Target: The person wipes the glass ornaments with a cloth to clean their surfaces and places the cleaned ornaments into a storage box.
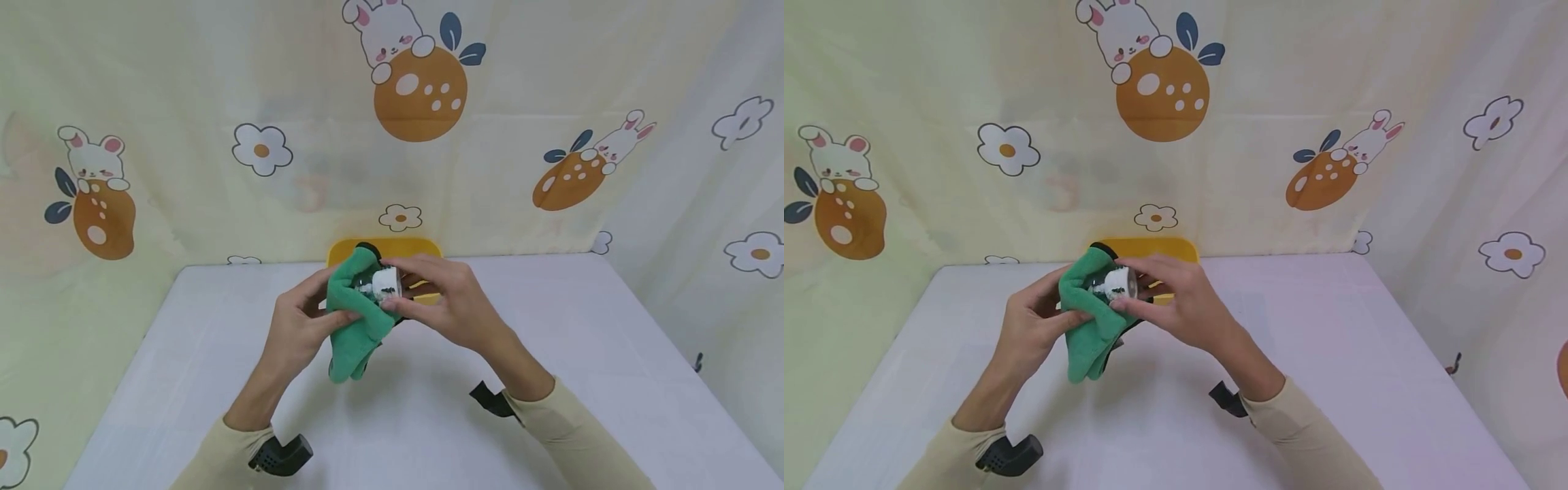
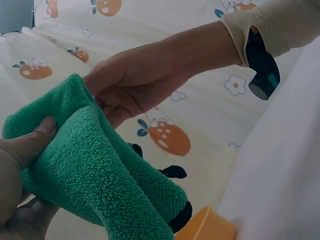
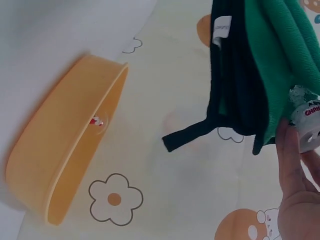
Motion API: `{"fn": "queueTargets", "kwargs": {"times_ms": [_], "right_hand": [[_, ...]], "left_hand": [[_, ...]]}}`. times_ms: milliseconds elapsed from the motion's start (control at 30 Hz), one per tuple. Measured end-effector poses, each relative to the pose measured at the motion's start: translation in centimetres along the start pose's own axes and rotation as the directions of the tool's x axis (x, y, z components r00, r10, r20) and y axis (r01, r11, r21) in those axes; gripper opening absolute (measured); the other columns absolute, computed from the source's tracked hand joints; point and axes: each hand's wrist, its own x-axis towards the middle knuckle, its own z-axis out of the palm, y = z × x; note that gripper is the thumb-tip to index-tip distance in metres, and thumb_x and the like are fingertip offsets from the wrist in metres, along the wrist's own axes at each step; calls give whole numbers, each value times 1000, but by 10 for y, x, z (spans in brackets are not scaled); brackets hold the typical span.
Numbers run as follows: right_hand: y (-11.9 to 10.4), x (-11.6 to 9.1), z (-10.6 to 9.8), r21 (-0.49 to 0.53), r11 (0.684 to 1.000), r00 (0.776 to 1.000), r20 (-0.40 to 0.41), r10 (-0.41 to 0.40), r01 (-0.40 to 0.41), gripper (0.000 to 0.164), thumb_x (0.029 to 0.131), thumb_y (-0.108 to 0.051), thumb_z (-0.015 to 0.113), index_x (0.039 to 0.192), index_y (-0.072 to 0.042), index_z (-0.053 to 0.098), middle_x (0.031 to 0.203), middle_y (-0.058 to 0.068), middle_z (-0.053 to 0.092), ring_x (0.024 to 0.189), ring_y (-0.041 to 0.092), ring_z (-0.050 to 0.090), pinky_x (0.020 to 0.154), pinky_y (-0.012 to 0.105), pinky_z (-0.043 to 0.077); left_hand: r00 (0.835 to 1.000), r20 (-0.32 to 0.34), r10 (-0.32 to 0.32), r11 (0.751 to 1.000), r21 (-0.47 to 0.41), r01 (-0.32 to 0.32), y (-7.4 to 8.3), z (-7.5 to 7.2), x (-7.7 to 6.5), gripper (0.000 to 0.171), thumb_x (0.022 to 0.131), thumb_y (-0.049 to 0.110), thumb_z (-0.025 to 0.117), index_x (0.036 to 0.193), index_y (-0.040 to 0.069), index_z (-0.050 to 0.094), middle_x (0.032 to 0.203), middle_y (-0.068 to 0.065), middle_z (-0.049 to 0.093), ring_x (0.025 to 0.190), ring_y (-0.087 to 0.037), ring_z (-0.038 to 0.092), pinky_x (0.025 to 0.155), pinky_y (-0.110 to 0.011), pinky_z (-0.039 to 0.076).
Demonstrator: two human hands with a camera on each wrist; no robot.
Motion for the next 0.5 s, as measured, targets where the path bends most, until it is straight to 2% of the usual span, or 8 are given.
{"fn": "queueTargets", "kwargs": {"times_ms": [167,333,400,500], "right_hand": [[-6,2,-3,44,989,989,22,143,-144,42,88,-16,81,127,-5,70,99,2,75,83,10,73,74,27,63],[-10,3,-6,32,954,953,73,294,-297,40,93,-24,77,127,-5,70,98,2,75,83,10,73,75,27,62],[-11,4,-6,39,944,942,96,322,-327,42,93,-26,76,129,-5,69,99,2,75,85,12,73,77,27,62],[-11,4,-7,73,948,947,114,301,-310,45,92,-22,77,133,-5,66,102,3,74,88,16,73,79,28,62]], "left_hand": [[995,6,101,995,-3,-101,0,1,2,58,84,-7,78,137,9,62,129,-8,65,117,-25,63,87,-38,61],[990,-1,144,990,2,-144,-2,3,2,57,85,-8,76,138,10,62,132,-7,64,120,-24,62,87,-38,60],[988,-15,152,988,6,-151,-3,3,1,57,85,-9,76,137,9,63,133,-7,64,122,-24,61,87,-38,60],[987,-49,156,988,21,-155,-3,3,1,54,84,-10,76,134,7,65,131,-8,65,121,-24,62,86,-37,60]]}}
